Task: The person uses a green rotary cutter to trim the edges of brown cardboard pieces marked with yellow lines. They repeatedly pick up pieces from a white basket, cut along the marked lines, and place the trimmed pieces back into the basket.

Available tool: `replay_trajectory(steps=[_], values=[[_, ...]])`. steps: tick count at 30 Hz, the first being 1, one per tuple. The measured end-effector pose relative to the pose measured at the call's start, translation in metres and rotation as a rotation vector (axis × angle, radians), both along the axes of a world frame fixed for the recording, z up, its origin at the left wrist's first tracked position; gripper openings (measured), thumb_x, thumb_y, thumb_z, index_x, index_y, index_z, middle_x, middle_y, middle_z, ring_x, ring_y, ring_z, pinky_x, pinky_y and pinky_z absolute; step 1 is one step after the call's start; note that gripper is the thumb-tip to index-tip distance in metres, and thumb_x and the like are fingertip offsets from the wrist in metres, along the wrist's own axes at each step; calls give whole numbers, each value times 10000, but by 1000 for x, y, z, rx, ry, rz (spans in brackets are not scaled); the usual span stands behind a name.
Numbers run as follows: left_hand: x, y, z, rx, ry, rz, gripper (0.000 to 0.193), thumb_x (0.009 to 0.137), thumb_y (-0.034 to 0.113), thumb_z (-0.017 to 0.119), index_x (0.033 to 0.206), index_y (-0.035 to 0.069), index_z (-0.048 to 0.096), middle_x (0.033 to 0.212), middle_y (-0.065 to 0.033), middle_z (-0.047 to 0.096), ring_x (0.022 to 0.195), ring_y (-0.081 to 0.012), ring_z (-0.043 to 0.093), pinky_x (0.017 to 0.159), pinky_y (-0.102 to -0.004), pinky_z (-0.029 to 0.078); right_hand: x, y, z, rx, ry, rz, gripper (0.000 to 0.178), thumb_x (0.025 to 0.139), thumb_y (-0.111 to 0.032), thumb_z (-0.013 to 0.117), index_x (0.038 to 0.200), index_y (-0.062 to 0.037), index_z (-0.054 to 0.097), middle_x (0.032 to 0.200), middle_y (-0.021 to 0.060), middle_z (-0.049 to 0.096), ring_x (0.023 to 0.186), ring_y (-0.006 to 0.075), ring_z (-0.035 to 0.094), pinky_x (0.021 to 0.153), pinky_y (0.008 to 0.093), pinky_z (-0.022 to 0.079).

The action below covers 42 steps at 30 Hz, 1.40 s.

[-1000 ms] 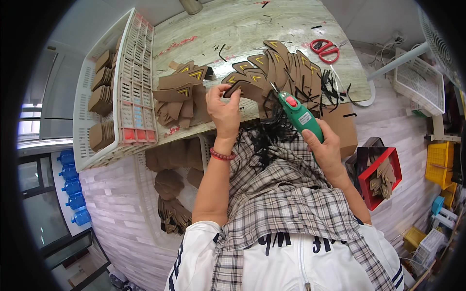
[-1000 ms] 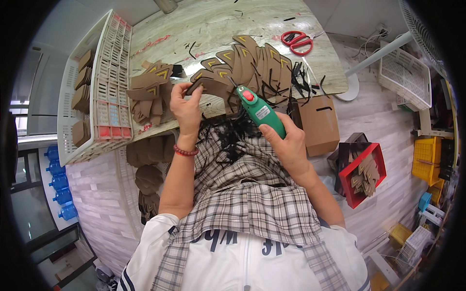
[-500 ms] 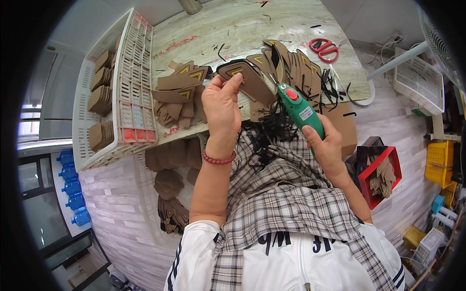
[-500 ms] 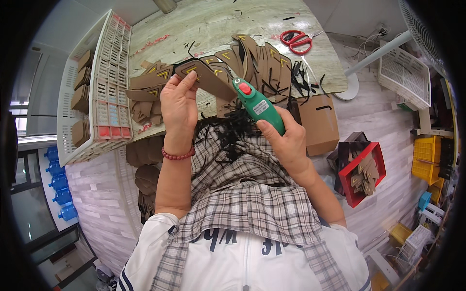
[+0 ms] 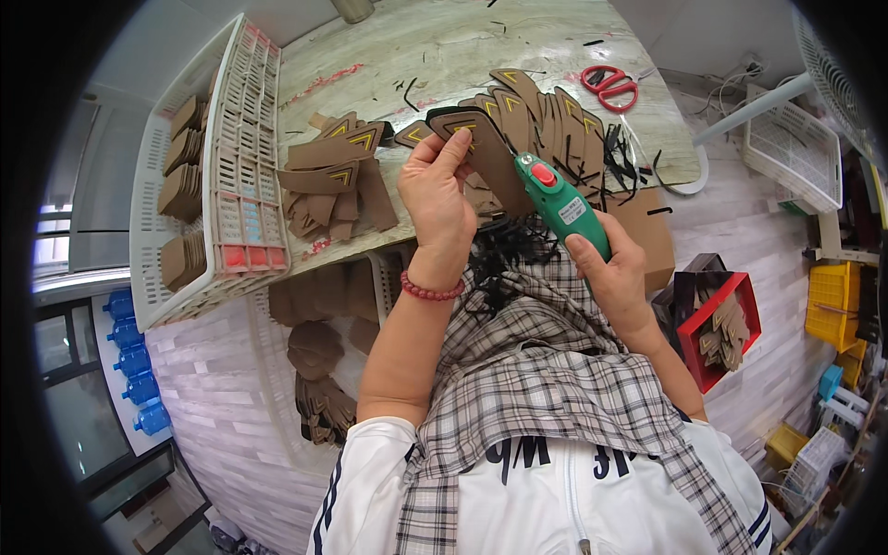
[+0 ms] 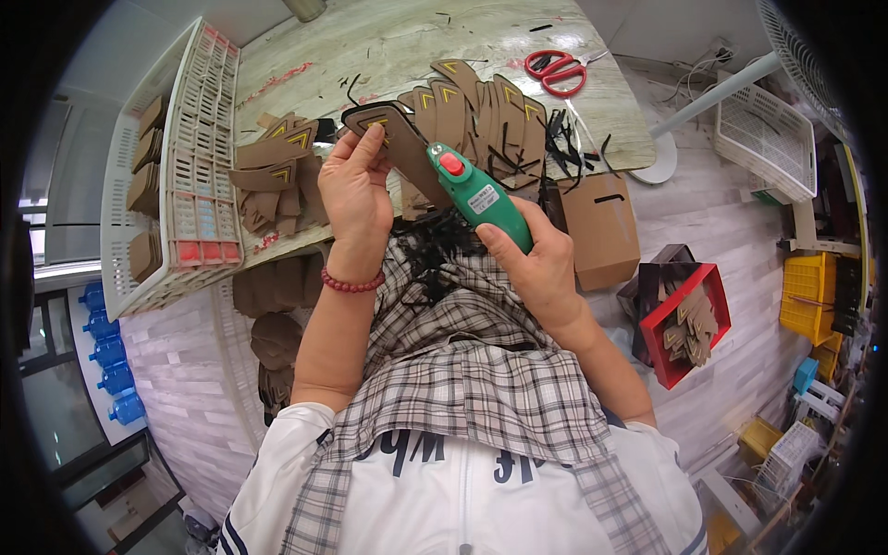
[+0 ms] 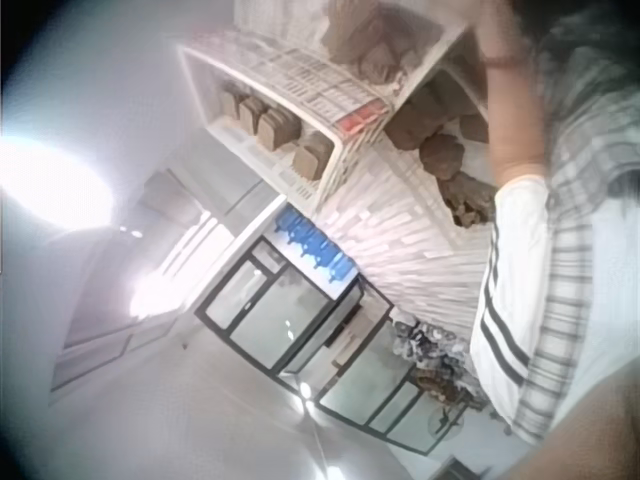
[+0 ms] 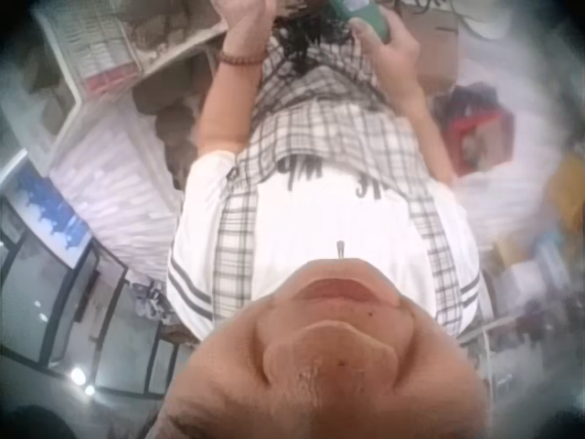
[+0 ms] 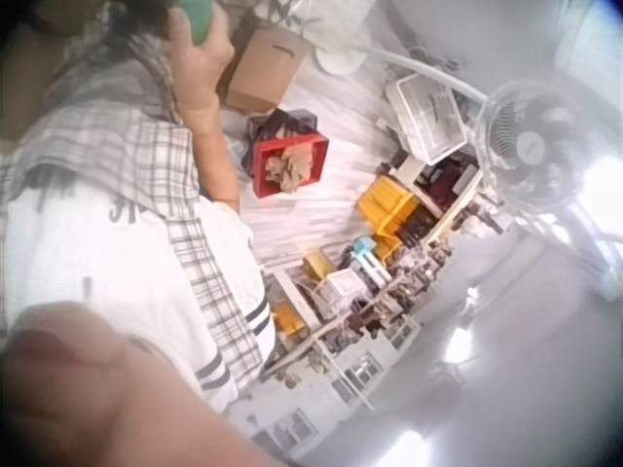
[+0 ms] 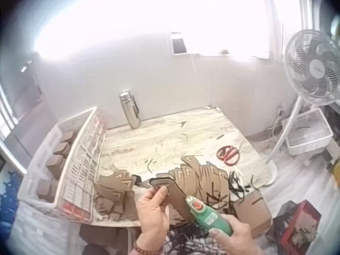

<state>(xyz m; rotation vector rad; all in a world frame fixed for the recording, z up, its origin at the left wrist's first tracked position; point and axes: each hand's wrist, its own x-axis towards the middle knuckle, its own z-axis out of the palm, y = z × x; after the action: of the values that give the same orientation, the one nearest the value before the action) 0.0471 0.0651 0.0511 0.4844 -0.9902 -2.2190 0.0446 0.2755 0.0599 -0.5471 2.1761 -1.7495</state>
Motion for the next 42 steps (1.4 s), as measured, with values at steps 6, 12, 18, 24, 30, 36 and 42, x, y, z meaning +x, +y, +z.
replay_trajectory(steps=[6,12,18,24,30,36,42], values=[[0,7,-5,-2,-20,5,38,833,36,672,854,18,646,792,-39,671,652,-93,597,583,-223,467,-2,3,0,31,-19,-9,385,864,-282,675,1102,9,591,778,33,606,683,74,504,622,232,437],[-2,6,-9,2,-28,15,47,828,43,682,847,22,644,789,-40,673,633,-85,583,567,-218,438,-2,5,-4,42,8,0,396,862,-292,676,1103,9,591,763,33,604,675,79,507,619,239,441],[0,9,-11,-13,-74,-10,30,822,25,676,841,13,656,770,-45,673,628,-87,580,556,-220,436,-3,5,-3,46,-23,-2,401,863,-295,675,1108,11,591,754,28,599,666,66,504,605,229,435],[3,14,-10,-31,-114,-77,25,831,24,664,849,7,662,779,-37,670,644,-87,581,582,-217,447,-5,4,-5,22,-11,-7,396,869,-292,670,1107,15,591,743,14,590,660,59,502,601,221,431],[5,15,-15,-90,-122,-130,20,825,24,669,823,8,659,740,-22,653,629,-65,559,565,-199,432,-7,4,-2,14,2,-19,394,869,-286,671,1102,21,591,746,12,585,657,64,498,601,223,431],[8,6,-8,-225,-141,-142,26,840,25,650,838,-1,652,756,-3,641,644,-36,541,565,-181,431,-8,8,-3,53,-9,5,404,862,-291,675,1102,23,590,750,17,586,657,68,497,599,228,431],[8,-3,-1,-360,-148,-190,65,856,29,625,873,-25,655,768,-14,650,649,-45,560,589,-189,461,-8,10,-4,46,-24,26,407,858,-290,679,1100,26,590,760,17,589,664,71,497,603,231,429]])
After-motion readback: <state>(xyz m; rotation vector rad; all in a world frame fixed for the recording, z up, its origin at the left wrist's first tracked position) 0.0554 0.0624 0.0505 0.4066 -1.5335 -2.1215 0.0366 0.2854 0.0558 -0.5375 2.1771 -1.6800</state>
